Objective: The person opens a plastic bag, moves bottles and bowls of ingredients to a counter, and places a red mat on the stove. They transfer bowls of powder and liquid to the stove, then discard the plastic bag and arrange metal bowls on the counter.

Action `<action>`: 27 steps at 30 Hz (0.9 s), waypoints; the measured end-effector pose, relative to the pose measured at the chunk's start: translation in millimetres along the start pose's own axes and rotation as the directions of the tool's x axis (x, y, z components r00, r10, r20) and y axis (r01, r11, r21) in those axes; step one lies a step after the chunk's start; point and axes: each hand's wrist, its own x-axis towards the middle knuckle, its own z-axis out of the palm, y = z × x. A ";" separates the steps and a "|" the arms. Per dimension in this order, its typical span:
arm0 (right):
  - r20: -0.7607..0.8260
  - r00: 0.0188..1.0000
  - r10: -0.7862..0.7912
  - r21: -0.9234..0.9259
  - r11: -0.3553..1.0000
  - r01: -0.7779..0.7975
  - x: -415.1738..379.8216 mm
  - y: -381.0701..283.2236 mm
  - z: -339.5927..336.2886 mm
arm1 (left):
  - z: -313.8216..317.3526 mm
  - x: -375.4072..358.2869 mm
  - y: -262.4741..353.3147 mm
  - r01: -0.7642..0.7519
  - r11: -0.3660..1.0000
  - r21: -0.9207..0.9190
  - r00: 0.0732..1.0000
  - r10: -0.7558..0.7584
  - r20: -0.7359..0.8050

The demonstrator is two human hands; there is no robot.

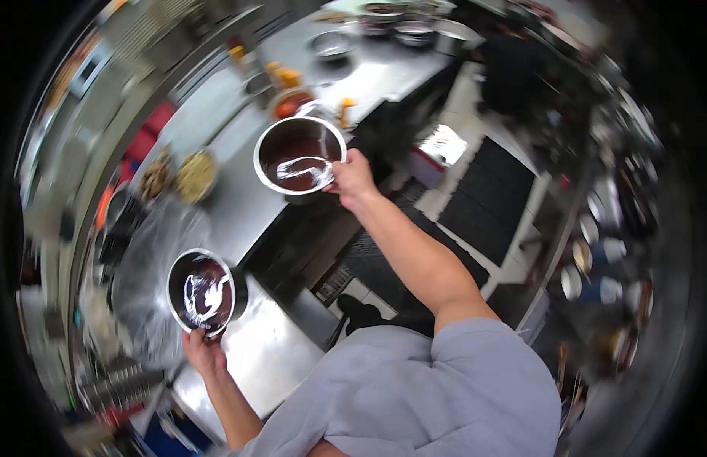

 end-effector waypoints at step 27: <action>-0.914 0.175 -0.365 -0.216 0.805 0.552 -364.8 -311.3 -623.3 | 498.1 -204.8 -213.9 0.271 0.893 0.358 0.431 -0.446 0.784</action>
